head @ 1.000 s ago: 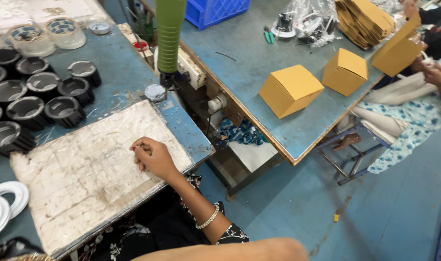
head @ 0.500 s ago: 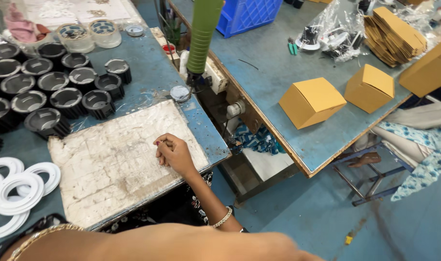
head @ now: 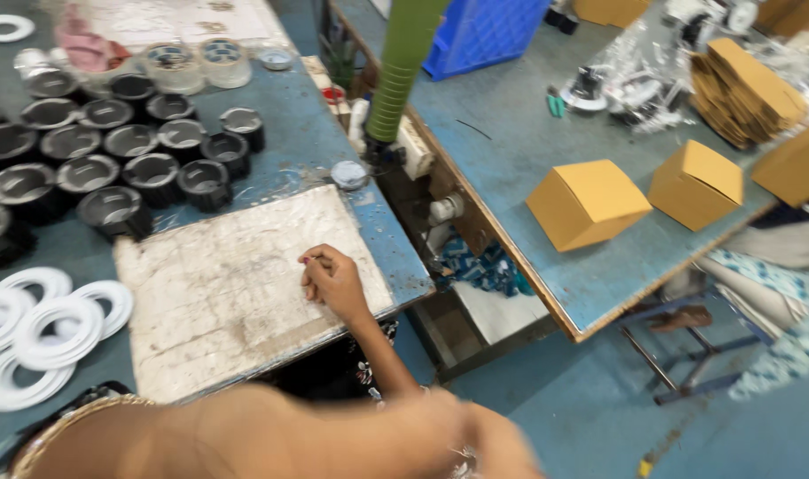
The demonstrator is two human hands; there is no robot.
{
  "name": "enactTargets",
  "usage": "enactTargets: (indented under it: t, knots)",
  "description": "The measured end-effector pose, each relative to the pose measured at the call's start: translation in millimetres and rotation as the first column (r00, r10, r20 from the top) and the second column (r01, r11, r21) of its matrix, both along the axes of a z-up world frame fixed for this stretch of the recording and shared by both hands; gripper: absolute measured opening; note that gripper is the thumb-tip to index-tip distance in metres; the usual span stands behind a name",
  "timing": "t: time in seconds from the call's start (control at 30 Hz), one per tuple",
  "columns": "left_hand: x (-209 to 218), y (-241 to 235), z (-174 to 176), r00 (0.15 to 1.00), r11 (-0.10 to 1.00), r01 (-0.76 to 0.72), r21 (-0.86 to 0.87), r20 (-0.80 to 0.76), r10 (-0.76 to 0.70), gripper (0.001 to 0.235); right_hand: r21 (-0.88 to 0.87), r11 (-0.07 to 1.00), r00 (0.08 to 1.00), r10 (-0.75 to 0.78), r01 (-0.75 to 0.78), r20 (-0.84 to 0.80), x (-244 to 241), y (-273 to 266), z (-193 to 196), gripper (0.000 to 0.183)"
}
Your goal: The person handles white plastic rings and black cylindrical housings on a workbench, repeatedly picking up rings, comparing them, and placing them into the housings. The person also moves stacks of rings and adjusts their position on the table.
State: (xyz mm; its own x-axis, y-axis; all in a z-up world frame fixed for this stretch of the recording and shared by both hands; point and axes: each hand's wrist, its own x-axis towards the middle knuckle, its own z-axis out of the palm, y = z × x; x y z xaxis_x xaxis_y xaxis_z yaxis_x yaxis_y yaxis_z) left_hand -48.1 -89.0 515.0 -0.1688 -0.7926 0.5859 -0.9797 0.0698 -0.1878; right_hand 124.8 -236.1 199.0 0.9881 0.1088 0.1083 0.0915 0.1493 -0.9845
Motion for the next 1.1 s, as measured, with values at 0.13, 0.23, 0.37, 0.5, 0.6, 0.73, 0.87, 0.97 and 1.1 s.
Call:
enactTargets:
  t: [0.13, 0.23, 0.37, 0.5, 0.6, 0.73, 0.87, 0.97, 1.1]
  knots:
    - [35, 27, -57, 0.936, 0.934, -0.235, -0.27, -0.322, 0.143, 0.025, -0.016, 0.999, 0.984, -0.025, 0.029, 0.178, 10, 2, -19, 0.013]
    - [70, 38, -129, 0.596, 0.739, -0.586, -0.333, -0.795, 0.114, 0.024, -0.027, 1.0, 1.0, -0.012, 0.012, 0.009, 14, -1, -22, 0.016]
    - [85, 71, -227, 0.103, 0.57, -0.817, -0.092, -0.995, -0.012, 0.023, -0.012, 0.999, 0.999, 0.044, -0.044, 0.029, 17, -2, -16, 0.019]
    - [99, 88, -279, -0.021, 0.536, -0.844, -0.012, -0.998, -0.056, 0.021, -0.004, 0.999, 0.999, 0.032, -0.032, 0.03, 12, -1, -7, 0.019]
    - [110, 91, -290, -0.108, 0.564, -0.823, 0.06, -0.993, -0.053, 0.019, 0.003, 1.0, 0.999, 0.021, -0.021, 0.039, 8, 2, -1, 0.018]
    - [110, 91, -291, -0.117, 0.568, -0.819, 0.084, -0.993, -0.022, 0.016, -0.067, 0.998, 0.999, -0.002, 0.006, 0.046, 0, 7, 4, 0.018]
    - [109, 91, -285, -0.106, 0.563, -0.821, 0.093, -0.994, 0.01, 0.018, -0.174, 0.983, 0.997, -0.047, 0.056, 0.054, -8, 12, 10, 0.018]
    - [109, 92, -281, -0.118, 0.56, -0.822, 0.102, -0.993, 0.008, 0.018, -0.228, 0.971, 0.996, -0.065, 0.077, 0.061, -9, 16, 10, 0.018]
    - [113, 88, -273, -0.2, 0.488, -0.844, 0.22, -0.975, 0.094, 0.018, -0.219, 0.974, 0.995, -0.045, 0.064, 0.09, -8, 14, 4, 0.017]
